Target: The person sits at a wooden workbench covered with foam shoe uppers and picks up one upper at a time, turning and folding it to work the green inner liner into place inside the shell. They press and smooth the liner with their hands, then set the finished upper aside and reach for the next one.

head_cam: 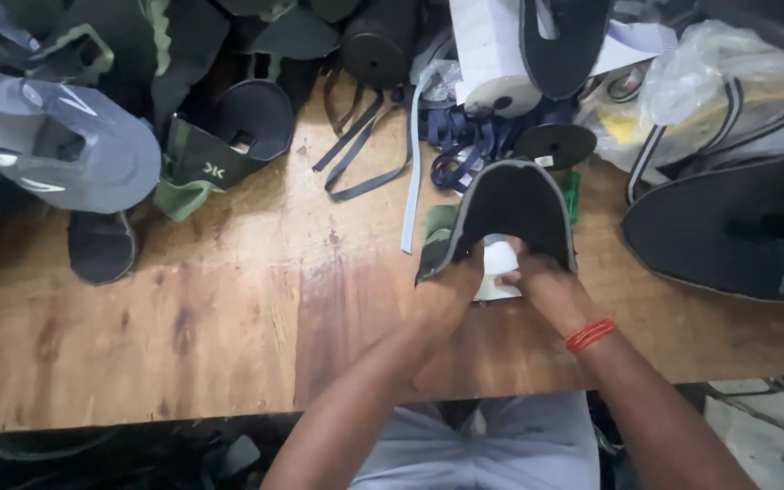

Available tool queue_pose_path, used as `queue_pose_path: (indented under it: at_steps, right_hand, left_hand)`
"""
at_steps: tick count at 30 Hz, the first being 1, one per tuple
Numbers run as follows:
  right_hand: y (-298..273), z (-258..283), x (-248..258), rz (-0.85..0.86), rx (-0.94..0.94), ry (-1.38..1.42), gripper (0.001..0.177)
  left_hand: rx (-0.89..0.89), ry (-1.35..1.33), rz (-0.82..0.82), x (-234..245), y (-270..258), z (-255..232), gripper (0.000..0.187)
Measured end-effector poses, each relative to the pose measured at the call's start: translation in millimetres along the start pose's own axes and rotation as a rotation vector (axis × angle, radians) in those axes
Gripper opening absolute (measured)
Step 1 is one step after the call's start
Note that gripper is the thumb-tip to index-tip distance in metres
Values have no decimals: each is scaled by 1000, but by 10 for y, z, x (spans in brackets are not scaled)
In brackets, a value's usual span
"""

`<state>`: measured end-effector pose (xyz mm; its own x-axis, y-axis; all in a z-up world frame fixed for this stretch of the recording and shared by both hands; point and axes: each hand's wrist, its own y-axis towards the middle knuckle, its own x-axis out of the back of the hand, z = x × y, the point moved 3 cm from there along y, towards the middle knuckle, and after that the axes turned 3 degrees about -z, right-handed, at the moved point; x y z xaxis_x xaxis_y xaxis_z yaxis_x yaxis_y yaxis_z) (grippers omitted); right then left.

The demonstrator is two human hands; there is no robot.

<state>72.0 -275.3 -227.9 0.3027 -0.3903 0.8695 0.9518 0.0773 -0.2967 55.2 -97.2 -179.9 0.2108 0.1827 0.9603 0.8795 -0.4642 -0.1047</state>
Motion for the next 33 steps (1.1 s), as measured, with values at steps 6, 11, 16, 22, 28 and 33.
queue_pose_path:
  at_steps: [6,11,16,22,28,33]
  right_hand:
    - [-182,-108,-49,-83,-15,44,47]
    - [-369,38,0,-315,346,-11,36]
    - [-379,165,34,-170,-19,-21,43]
    - [-354,268,134,-123,-67,496,39]
    - [-436,542,150,-201,-83,567,42]
    - [-173,509,-166,-148,192,-479,29]
  left_hand:
    - [-105,26,-426,-56,-154,35,26]
    - [-52,-318,-444,23,-286,-4,21]
    - [104,-715,-452,216,-282,-47,25]
    - [-201,-176,-510,-115,-236,-94,43]
    - [-145,-114,-648,-653,-143,-190,52]
    - [-61,151,-503,-846,-150,-204,62]
